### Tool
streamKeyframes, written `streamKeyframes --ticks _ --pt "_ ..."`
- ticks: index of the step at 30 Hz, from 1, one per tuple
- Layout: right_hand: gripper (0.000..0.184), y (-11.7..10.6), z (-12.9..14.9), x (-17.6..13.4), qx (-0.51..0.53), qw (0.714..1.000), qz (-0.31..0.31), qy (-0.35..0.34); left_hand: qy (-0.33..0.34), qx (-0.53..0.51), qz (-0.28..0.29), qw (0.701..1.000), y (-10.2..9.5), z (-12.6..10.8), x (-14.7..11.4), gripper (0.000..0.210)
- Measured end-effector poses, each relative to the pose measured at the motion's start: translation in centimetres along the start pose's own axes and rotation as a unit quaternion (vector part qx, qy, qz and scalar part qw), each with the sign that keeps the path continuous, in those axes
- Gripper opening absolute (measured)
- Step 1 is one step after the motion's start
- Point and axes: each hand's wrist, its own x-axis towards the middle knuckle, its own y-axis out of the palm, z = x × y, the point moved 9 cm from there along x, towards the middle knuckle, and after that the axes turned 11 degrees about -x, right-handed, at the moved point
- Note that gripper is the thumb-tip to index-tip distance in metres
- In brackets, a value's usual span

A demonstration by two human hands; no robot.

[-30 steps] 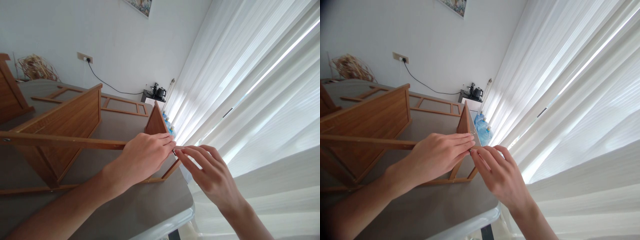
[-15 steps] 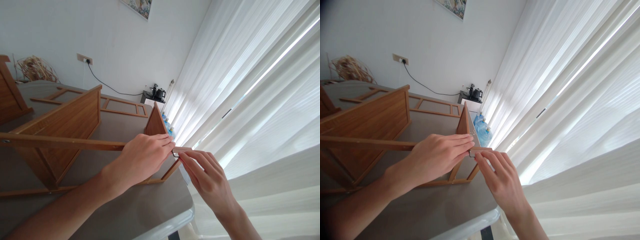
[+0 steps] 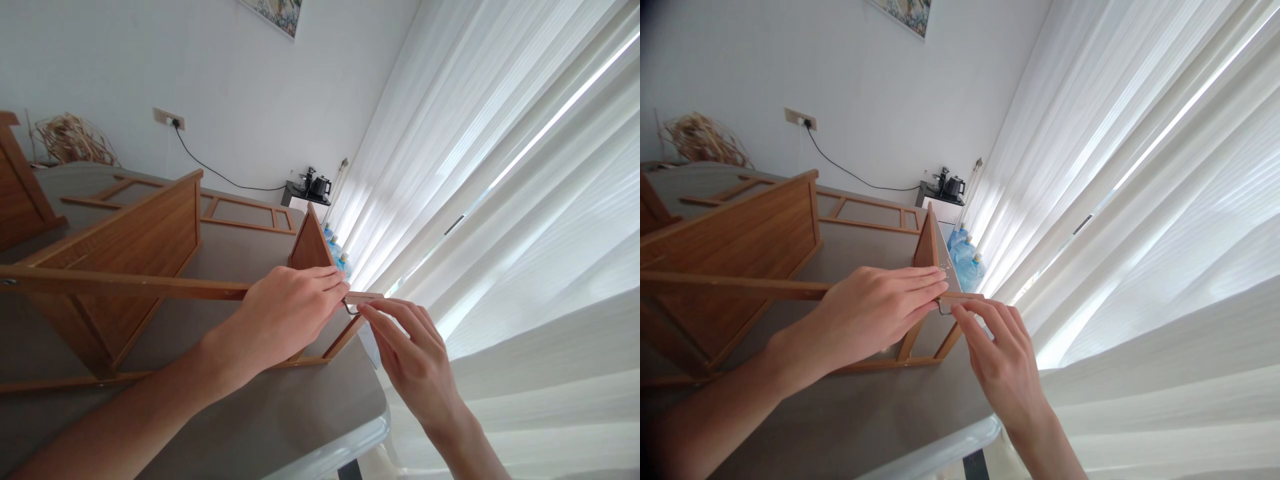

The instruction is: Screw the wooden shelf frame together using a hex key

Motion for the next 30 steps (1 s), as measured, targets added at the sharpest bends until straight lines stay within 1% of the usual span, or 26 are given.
streamKeyframes --ticks 3,8,15,22,24,30 --pt "0.043 -0.2 0.0 0.2 -0.004 1.000 0.000 -0.009 0.005 0.002 -0.002 1.000 0.0 0.0 0.0 0.029" --pt "0.045 -0.6 0.3 1.1 -0.042 0.998 0.026 -0.044 0.006 0.003 0.000 1.000 0.1 -0.1 -0.1 0.030" --pt "0.033 -1.5 2.3 2.7 -0.130 0.982 0.023 -0.135 0.002 0.001 0.006 1.000 0.1 0.0 0.0 0.032" --pt "0.024 -1.8 3.0 3.4 -0.131 0.971 0.033 -0.199 0.001 0.003 0.004 1.000 -0.1 -0.2 0.1 0.031" --pt "0.023 -2.0 3.1 3.7 -0.128 0.969 0.032 -0.207 0.002 0.002 0.003 1.000 -0.1 -0.2 0.1 0.031" --pt "0.022 -2.1 3.3 4.3 -0.130 0.971 0.039 -0.196 0.003 0.013 -0.005 1.000 -0.2 -0.2 -0.1 0.029"
